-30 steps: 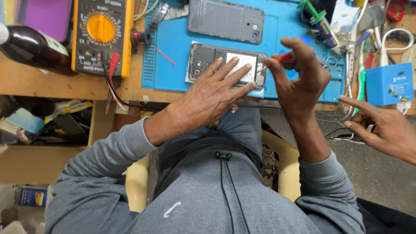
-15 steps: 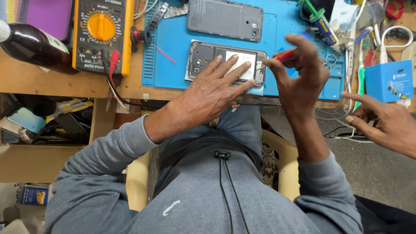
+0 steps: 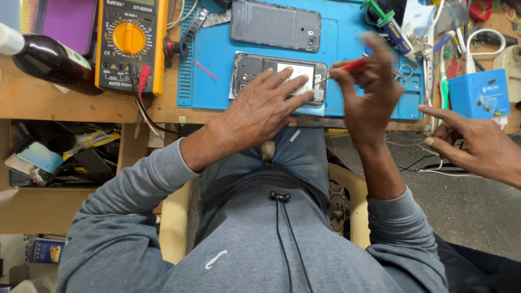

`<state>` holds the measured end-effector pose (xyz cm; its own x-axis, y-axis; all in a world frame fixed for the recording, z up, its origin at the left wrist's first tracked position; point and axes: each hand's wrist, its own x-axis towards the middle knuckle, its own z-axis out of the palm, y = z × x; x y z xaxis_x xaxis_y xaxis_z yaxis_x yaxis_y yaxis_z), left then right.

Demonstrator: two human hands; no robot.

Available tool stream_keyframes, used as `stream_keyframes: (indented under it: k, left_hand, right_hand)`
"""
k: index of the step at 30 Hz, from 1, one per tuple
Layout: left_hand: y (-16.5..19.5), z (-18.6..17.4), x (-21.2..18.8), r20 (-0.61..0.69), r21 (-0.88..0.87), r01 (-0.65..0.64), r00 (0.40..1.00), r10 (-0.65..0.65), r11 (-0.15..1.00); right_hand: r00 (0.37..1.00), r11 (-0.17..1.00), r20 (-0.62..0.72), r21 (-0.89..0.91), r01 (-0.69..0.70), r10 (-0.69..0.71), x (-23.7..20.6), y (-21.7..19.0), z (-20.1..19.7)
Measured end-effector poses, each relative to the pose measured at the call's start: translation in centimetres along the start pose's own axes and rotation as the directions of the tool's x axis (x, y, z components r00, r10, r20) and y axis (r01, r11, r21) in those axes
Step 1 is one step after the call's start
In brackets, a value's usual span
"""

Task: The person uses a red-handled screwdriver to pry and separate the battery from the internal frame of a disassembled smartphone. They repeatedly work along the edges to release adhesive, then connect a charging cable to the phone to test it.

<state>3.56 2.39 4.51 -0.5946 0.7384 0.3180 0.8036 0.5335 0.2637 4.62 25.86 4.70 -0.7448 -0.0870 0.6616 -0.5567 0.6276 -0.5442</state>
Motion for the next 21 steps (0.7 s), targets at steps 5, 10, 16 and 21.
stream_keyframes:
  k: [5,10,16,21]
  left_hand:
    - [-0.5,0.0,0.7,-0.055,0.068,-0.037,0.998,0.040,0.997]
    - [-0.2,0.9,1.7,0.021,0.222,-0.043,0.999,0.039,0.974]
    - [-0.2,1.2,1.1,-0.086,0.231,-0.046,0.994,0.068,0.972]
    - [-0.3,1.0,1.6,0.005,0.214,-0.028,1.000,0.028,0.977]
  right_hand:
    - [0.937,0.915,-0.325,0.402,0.015,0.127,-3.2,2.3,-3.8]
    - [0.902,0.946,-0.422,0.320,0.051,0.094,-7.9,3.5,-7.0]
    - [0.902,0.991,-0.421,0.128,-0.045,0.095,-11.3,4.0,-9.7]
    - [0.879,0.989,-0.459,0.123,-0.080,0.128,-11.9,4.2,-10.6]
